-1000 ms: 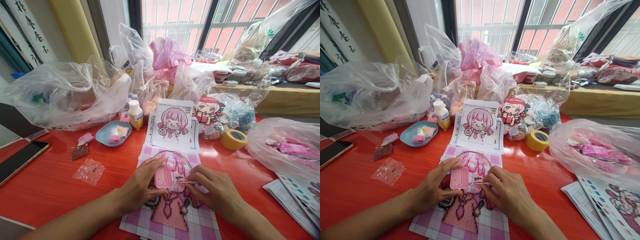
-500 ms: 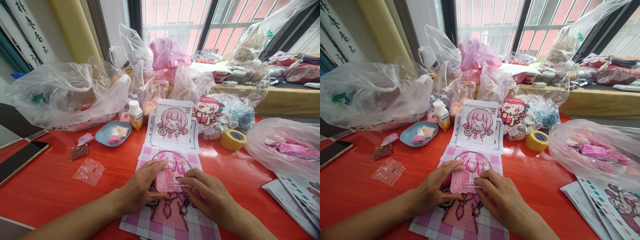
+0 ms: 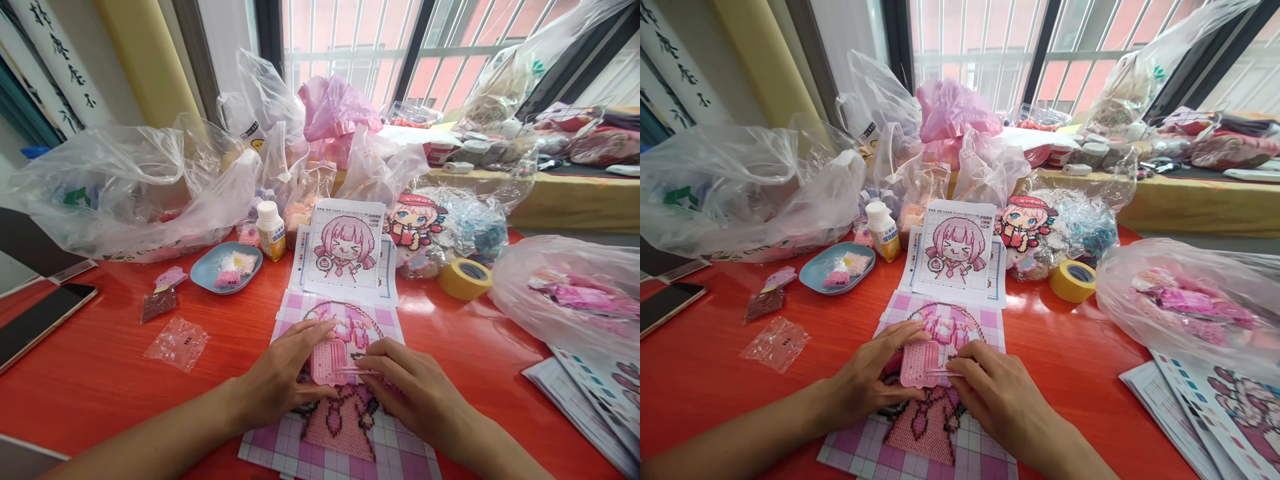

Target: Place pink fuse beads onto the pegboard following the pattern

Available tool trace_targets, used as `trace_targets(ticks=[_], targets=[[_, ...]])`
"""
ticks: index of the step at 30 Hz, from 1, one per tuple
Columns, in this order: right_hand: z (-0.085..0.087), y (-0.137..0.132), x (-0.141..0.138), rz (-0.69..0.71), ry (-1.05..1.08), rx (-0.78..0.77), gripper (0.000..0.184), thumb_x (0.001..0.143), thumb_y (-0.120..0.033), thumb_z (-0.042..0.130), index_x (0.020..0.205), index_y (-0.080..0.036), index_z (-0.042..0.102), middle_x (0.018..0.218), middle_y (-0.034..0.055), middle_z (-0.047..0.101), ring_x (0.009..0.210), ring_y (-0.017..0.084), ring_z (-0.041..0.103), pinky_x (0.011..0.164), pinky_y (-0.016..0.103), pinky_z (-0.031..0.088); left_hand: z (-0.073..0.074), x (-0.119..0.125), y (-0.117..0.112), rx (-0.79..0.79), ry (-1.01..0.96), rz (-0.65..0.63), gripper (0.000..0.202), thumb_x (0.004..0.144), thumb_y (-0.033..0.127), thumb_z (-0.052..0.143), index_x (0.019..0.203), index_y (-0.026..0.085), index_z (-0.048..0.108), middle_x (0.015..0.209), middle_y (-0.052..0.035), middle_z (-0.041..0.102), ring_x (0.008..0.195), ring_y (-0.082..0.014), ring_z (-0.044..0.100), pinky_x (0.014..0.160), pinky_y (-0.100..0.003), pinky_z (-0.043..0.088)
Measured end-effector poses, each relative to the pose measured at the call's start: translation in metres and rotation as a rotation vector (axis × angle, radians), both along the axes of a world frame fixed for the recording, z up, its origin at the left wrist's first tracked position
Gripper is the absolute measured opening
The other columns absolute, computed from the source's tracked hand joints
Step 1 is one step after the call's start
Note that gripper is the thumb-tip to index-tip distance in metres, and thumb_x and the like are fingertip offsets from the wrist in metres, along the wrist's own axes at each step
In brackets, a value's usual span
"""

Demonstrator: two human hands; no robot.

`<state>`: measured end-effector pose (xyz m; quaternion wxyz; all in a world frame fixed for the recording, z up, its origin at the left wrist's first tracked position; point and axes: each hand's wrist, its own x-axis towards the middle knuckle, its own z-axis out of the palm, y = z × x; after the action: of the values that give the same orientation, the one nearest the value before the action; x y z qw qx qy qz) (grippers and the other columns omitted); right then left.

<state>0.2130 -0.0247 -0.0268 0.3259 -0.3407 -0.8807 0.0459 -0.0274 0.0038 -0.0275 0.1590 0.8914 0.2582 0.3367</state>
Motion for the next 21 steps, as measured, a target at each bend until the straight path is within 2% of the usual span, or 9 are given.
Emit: trace_targets(ticks=[7, 11, 14, 21], targets=[[0.005, 0.002, 0.004, -0.045, 0.034, 0.059, 0.011, 0.092, -0.016, 0.049, 0.1, -0.018, 0.056, 0.084, 0.0029, 0.06, 0.068, 0.009, 0.058, 0.055, 0.019, 0.046, -0.002, -0.001, 0.0, -0.003, 0.007, 0.015, 0.076, 0.08, 0.042, 0.066, 0.142, 0.022, 0.028, 0.128, -0.0154, 0.061, 0.124, -0.0295, 0.055, 0.102, -0.046, 0.049], [0.007, 0.005, 0.009, -0.087, 0.038, 0.106, 0.005, 0.089, -0.018, 0.054, 0.094, -0.018, 0.056, 0.079, 0.0018, 0.06, 0.064, 0.009, 0.057, 0.05, 0.019, 0.042, -0.002, -0.001, -0.001, -0.01, 0.012, 0.044, 0.08, 0.081, 0.041, 0.066, 0.145, 0.021, 0.023, 0.126, -0.0155, 0.062, 0.124, -0.0301, 0.054, 0.101, -0.047, 0.049], [0.007, 0.006, 0.012, -0.124, 0.025, 0.125, 0.001, 0.088, -0.019, 0.056, 0.089, -0.019, 0.057, 0.077, 0.0012, 0.06, 0.062, 0.008, 0.057, 0.049, 0.019, 0.041, -0.001, -0.001, -0.001, -0.011, 0.009, 0.059, 0.077, 0.081, 0.042, 0.065, 0.144, 0.022, 0.025, 0.125, -0.0148, 0.062, 0.124, -0.0297, 0.055, 0.1, -0.046, 0.05], [0.007, 0.008, 0.014, -0.142, -0.033, 0.125, 0.01, 0.089, -0.025, 0.057, 0.081, -0.019, 0.056, 0.07, -0.001, 0.059, 0.054, 0.007, 0.053, 0.046, 0.02, 0.035, -0.001, 0.0, 0.0, 0.016, -0.011, 0.081, 0.08, 0.083, 0.044, 0.062, 0.147, 0.022, 0.019, 0.123, -0.0153, 0.064, 0.123, -0.0296, 0.055, 0.1, -0.048, 0.05]])
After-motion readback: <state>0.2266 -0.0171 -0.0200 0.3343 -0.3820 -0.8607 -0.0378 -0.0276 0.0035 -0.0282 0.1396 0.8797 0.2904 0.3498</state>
